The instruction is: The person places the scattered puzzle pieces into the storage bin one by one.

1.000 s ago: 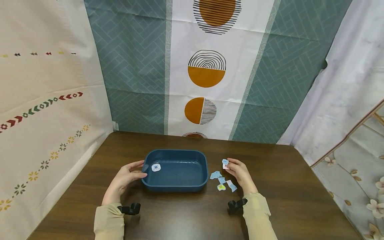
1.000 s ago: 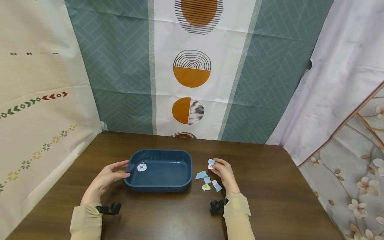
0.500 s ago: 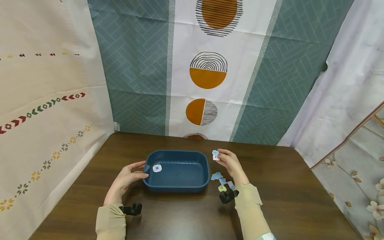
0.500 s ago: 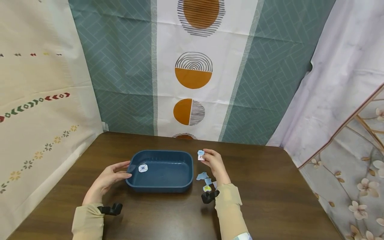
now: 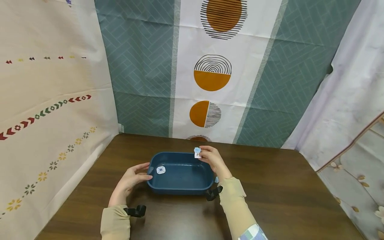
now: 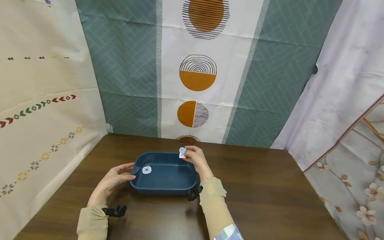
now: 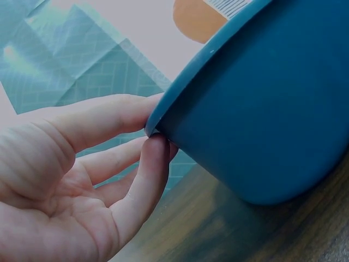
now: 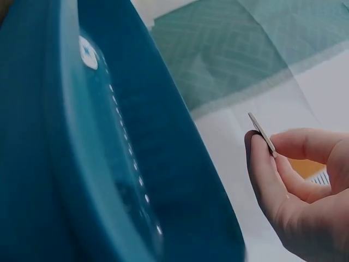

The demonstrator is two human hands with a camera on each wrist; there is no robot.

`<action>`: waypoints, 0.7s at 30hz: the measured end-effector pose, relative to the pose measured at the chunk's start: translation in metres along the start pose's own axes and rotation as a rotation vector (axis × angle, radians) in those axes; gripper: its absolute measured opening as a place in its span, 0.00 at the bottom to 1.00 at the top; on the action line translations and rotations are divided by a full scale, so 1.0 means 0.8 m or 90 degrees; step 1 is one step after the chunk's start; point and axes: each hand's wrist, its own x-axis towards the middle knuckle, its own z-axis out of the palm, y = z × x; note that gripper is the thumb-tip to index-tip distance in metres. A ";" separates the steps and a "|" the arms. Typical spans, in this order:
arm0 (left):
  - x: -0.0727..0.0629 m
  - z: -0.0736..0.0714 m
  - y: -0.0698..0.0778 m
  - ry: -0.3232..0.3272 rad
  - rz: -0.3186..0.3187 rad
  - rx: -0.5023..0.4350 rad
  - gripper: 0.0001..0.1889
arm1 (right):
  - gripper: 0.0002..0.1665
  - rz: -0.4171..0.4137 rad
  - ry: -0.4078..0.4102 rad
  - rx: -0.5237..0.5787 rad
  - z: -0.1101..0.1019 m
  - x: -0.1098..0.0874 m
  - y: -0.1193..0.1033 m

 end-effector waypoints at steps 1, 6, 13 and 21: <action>0.000 0.000 0.000 0.002 0.000 0.001 0.36 | 0.24 -0.001 -0.008 -0.003 0.006 0.001 0.000; 0.000 0.001 0.000 0.006 -0.001 0.000 0.36 | 0.26 0.012 -0.042 -0.012 0.034 0.005 0.001; -0.001 0.002 0.000 0.003 -0.006 -0.006 0.36 | 0.27 0.037 -0.070 -0.036 0.067 0.006 0.010; 0.001 0.000 0.000 0.011 -0.008 -0.005 0.36 | 0.24 0.034 -0.095 -0.080 0.099 0.009 0.024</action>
